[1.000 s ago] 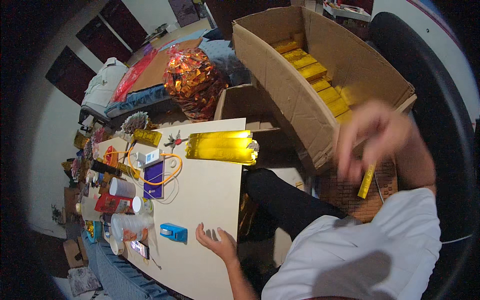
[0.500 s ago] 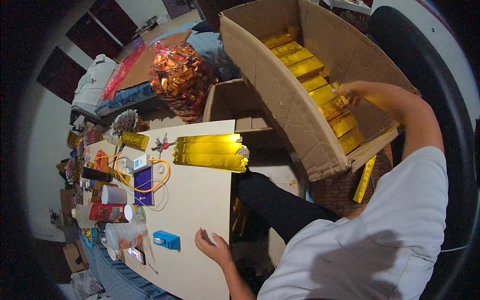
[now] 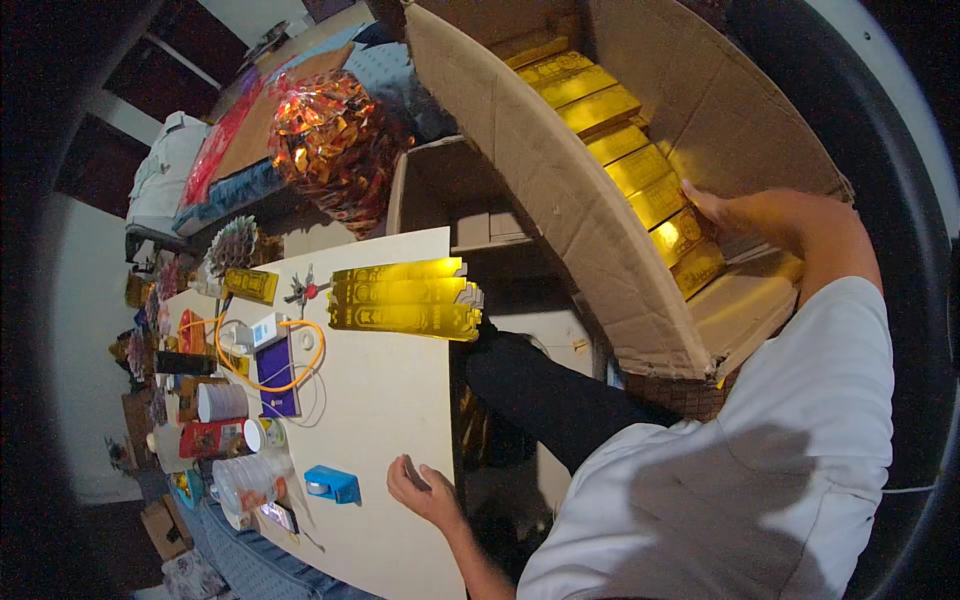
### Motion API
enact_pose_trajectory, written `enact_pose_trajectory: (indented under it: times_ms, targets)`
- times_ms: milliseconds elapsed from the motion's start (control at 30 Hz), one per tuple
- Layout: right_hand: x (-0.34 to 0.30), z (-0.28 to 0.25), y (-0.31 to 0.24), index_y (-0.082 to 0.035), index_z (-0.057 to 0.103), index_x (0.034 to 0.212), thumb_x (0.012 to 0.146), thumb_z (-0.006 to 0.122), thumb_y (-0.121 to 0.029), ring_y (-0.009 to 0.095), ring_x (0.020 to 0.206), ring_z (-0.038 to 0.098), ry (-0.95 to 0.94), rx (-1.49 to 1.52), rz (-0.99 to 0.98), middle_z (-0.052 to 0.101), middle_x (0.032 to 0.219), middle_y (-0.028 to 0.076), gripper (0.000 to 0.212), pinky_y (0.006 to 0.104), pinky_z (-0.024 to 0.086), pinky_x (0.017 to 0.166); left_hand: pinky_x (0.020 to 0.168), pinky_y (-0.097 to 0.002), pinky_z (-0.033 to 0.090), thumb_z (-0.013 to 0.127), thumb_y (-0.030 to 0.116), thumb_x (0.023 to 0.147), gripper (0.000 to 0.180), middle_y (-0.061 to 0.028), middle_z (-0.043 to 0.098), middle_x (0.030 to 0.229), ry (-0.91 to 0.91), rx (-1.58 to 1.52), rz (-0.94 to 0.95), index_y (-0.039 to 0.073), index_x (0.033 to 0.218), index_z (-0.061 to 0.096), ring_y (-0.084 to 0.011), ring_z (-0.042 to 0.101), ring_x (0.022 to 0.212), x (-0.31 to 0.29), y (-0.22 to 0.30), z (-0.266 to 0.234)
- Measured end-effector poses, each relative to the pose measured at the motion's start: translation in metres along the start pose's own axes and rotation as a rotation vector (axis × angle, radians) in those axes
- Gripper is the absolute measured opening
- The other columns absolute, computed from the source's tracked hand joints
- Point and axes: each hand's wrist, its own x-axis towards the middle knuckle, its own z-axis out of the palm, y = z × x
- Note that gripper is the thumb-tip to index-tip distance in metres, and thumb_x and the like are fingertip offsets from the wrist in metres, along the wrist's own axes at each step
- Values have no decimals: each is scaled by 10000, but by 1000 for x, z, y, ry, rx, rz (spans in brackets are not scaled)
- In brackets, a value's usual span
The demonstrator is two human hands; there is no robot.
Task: The person removes gold foil papers from a cardboard box, aligns them on a table, and joins them together using tape from a dispenser.
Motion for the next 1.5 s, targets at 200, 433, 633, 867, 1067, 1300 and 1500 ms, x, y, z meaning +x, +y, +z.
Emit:
enact_pose_trajectory:
  times_ms: [200, 433, 633, 867, 1067, 1300, 1500]
  targets:
    - [-8, 19, 0, -124, 325, 1521, 898, 306, -775, 298, 1392, 331, 26, 131, -63, 305, 1570, 92, 901, 448, 254, 1131, 1025, -398, 489, 511, -14, 875, 323, -180, 415, 1268, -16, 75, 15, -70, 1193, 516, -304, 492, 1193, 1, -2, -2]
    - [-7, 26, -10, -116, 431, 1447, 904, 342, -755, 293, 1238, 500, 99, 209, -55, 485, 1433, 94, 843, 464, 384, 1035, 1015, -395, 510, 516, -39, 861, 309, -174, 418, 1271, -16, 59, 11, -61, 1169, 535, -297, 494, 1194, 1, -7, -3]
    - [-18, 38, -17, -111, 442, 1435, 913, 345, -743, 283, 1180, 566, 86, 325, -37, 549, 1386, 89, 826, 464, 435, 1004, 1011, -395, 515, 509, -49, 863, 313, -173, 414, 1279, 4, 41, 25, -63, 1175, 532, -295, 505, 1188, 0, -7, -2]
    - [-2, 0, 4, -96, 438, 1435, 888, 349, -773, 278, 1205, 548, 33, 261, -99, 512, 1417, 99, 875, 471, 453, 993, 1005, -387, 517, 505, -50, 862, 316, -175, 405, 1289, -26, 46, 12, -61, 1177, 531, -296, 511, 1181, 3, -2, 1]
    - [-31, 48, -36, -97, 576, 1294, 905, 331, -762, 284, 1064, 618, 88, 276, -31, 636, 1242, 112, 808, 447, 480, 900, 959, -395, 532, 540, 12, 853, 270, -204, 477, 1225, 37, 126, 40, -62, 1111, 570, -329, 475, 1166, -1, -13, -7]
    - [-49, 45, -44, -93, 575, 1280, 922, 339, -732, 284, 1048, 620, 110, 267, -48, 638, 1219, 113, 769, 455, 482, 894, 971, -396, 529, 537, 5, 858, 277, -202, 453, 1243, 36, 1, 10, -71, 1123, 557, -327, 469, 1179, 0, -6, -1]
    - [-48, 38, -48, -93, 559, 1289, 932, 352, -709, 283, 1045, 617, 71, 230, -93, 630, 1214, 116, 742, 461, 481, 895, 981, -392, 525, 542, -7, 850, 286, -200, 444, 1248, 32, -29, -15, -74, 1128, 552, -316, 474, 1180, 0, -7, 0]
